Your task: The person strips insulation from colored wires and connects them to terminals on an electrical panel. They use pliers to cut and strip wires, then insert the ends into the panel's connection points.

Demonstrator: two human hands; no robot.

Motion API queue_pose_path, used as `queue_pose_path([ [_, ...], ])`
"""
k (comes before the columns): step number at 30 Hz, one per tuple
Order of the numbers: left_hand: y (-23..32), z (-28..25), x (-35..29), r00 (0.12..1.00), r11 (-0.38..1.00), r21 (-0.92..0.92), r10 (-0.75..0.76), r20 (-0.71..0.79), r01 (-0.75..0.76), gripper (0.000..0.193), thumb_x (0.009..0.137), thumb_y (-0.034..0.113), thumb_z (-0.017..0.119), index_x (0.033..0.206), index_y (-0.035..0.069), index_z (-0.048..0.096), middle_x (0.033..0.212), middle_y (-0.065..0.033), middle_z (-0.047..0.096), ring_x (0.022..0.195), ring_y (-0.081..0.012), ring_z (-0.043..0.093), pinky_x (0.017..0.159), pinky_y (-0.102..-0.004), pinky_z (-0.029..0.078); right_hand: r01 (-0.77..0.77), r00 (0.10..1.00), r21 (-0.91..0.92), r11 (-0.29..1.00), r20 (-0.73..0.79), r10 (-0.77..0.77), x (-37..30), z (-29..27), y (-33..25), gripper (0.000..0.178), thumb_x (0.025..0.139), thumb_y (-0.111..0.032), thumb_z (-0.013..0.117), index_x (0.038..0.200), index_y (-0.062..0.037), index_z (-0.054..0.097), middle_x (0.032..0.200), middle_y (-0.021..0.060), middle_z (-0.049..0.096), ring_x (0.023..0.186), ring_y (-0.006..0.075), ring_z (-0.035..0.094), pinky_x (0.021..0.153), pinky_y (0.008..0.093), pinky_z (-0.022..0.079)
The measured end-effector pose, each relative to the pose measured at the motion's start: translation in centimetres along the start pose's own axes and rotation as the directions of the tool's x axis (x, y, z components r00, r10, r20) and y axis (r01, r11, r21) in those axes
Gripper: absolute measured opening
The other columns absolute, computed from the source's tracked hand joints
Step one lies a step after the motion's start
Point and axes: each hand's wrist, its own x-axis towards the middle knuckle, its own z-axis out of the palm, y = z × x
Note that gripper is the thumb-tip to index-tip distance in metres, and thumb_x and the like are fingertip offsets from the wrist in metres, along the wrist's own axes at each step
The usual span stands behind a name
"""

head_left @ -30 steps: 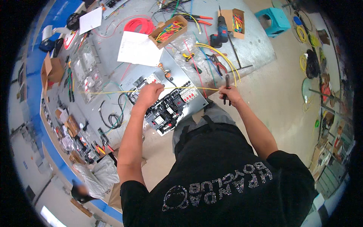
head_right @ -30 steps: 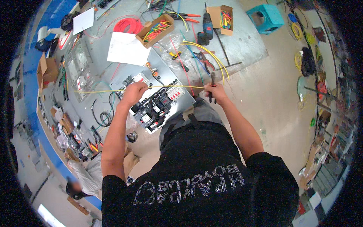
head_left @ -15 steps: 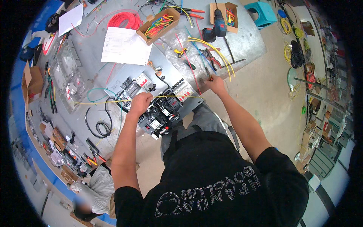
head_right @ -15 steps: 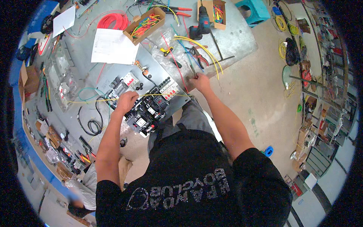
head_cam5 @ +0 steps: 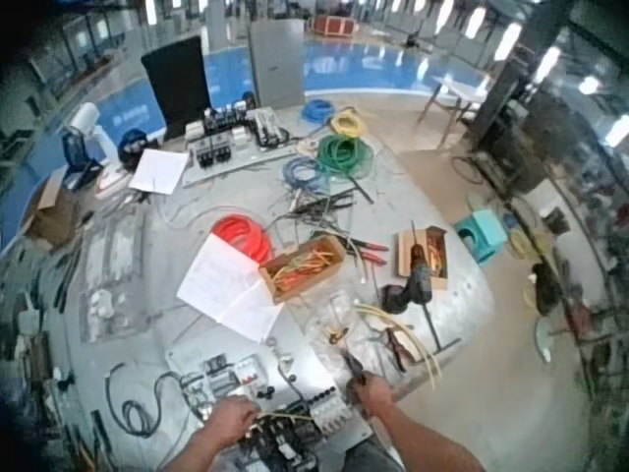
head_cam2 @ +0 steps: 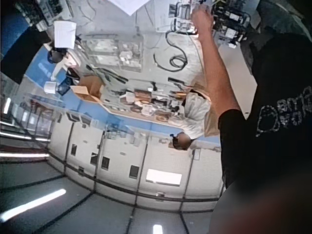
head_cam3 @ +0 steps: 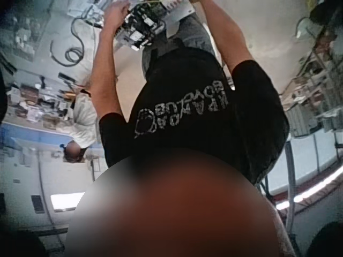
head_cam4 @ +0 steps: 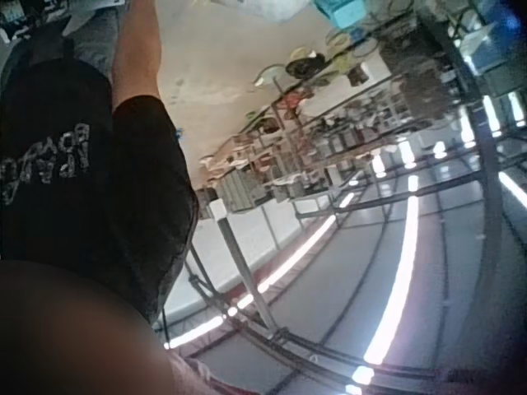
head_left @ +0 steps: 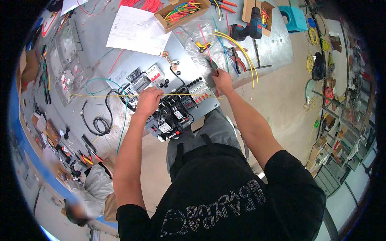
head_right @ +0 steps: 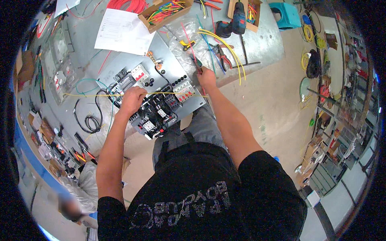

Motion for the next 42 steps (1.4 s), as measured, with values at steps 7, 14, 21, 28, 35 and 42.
queue_pose_path([
  [7, 1.2, -1.5, -1.0, 0.986, 1.000, 0.014, 0.019, -0.165, -0.017, 0.009, 0.085, 0.010, 0.064, 0.090, 0.011, 0.072, 0.085, -0.0090, 0.062, 0.092, -0.0304, 0.061, 0.085, -0.0450, 0.046, 0.024, 0.882, 0.365, 0.931, 0.430, -0.191, -0.8, -7.8, -3.5, 0.021, 0.082, -0.019, 0.073, 0.094, -0.0034, 0.067, 0.078, 0.0075, 0.066, 0.071, 0.0205, 0.063, 0.066, 0.0350, 0.051],
  [14, 4.7, -7.1, -3.6, 0.938, 0.995, 0.078, 0.086, -0.336, -0.063, 0.014, 0.084, 0.008, 0.065, 0.094, 0.010, 0.074, 0.087, -0.0087, 0.063, 0.091, -0.0297, 0.060, 0.086, -0.0432, 0.046, -0.068, 0.535, 0.453, 0.889, 0.769, -0.350, -6.9, -14.1, -12.5, 0.019, 0.088, -0.021, 0.074, 0.095, -0.0048, 0.066, 0.077, 0.0011, 0.063, 0.068, 0.0097, 0.059, 0.062, 0.0281, 0.050],
  [21, 6.7, -11.7, -7.1, 0.879, 0.990, 0.141, 0.071, -0.472, -0.005, 0.027, 0.080, 0.004, 0.068, 0.106, 0.009, 0.073, 0.102, -0.0110, 0.065, 0.103, -0.0325, 0.059, 0.095, -0.0439, 0.045, -0.127, 0.489, 0.560, 0.819, 0.753, -0.440, -12.1, -16.5, -18.5, 0.017, 0.091, -0.017, 0.071, 0.097, -0.0035, 0.064, 0.078, 0.0020, 0.065, 0.068, 0.0094, 0.059, 0.062, 0.0266, 0.049],
  [28, 11.4, -6.3, -10.5, 0.503, 0.809, -0.562, -0.563, -0.656, 0.172, 0.024, 0.089, 0.015, 0.067, 0.110, 0.002, 0.066, 0.106, -0.0151, 0.067, 0.100, -0.0289, 0.064, 0.083, -0.0377, 0.051, -0.330, 0.479, 0.593, 0.735, 0.776, -0.411, -12.3, -16.1, -21.8, 0.019, 0.089, -0.018, 0.071, 0.099, -0.0036, 0.064, 0.082, 0.0045, 0.067, 0.070, 0.0098, 0.061, 0.060, 0.0233, 0.044],
  [35, 24.4, 1.9, -14.9, 0.830, -0.265, -0.956, -0.501, 0.246, 0.124, 0.042, 0.100, 0.043, 0.058, 0.110, 0.003, 0.064, 0.099, -0.0104, 0.071, 0.088, -0.0202, 0.071, 0.073, -0.0318, 0.057, -0.225, 0.438, 0.559, 0.798, 0.790, -0.430, -13.4, -12.6, -22.5, 0.013, 0.088, -0.015, 0.071, 0.090, -0.0046, 0.064, 0.077, 0.0025, 0.063, 0.067, 0.0099, 0.058, 0.058, 0.0266, 0.044],
  [42, 28.5, 4.4, -14.5, 0.730, -0.427, -0.880, -0.667, 0.149, -0.210, 0.030, 0.104, 0.028, 0.052, 0.111, 0.000, 0.060, 0.095, -0.0121, 0.071, 0.084, -0.0232, 0.073, 0.071, -0.0354, 0.062, 0.261, 0.471, 0.583, 0.770, 0.619, -0.629, -16.5, -10.6, -22.2, 0.016, 0.085, -0.015, 0.074, 0.088, -0.0030, 0.064, 0.071, 0.0024, 0.061, 0.061, 0.0093, 0.055, 0.055, 0.0280, 0.044],
])
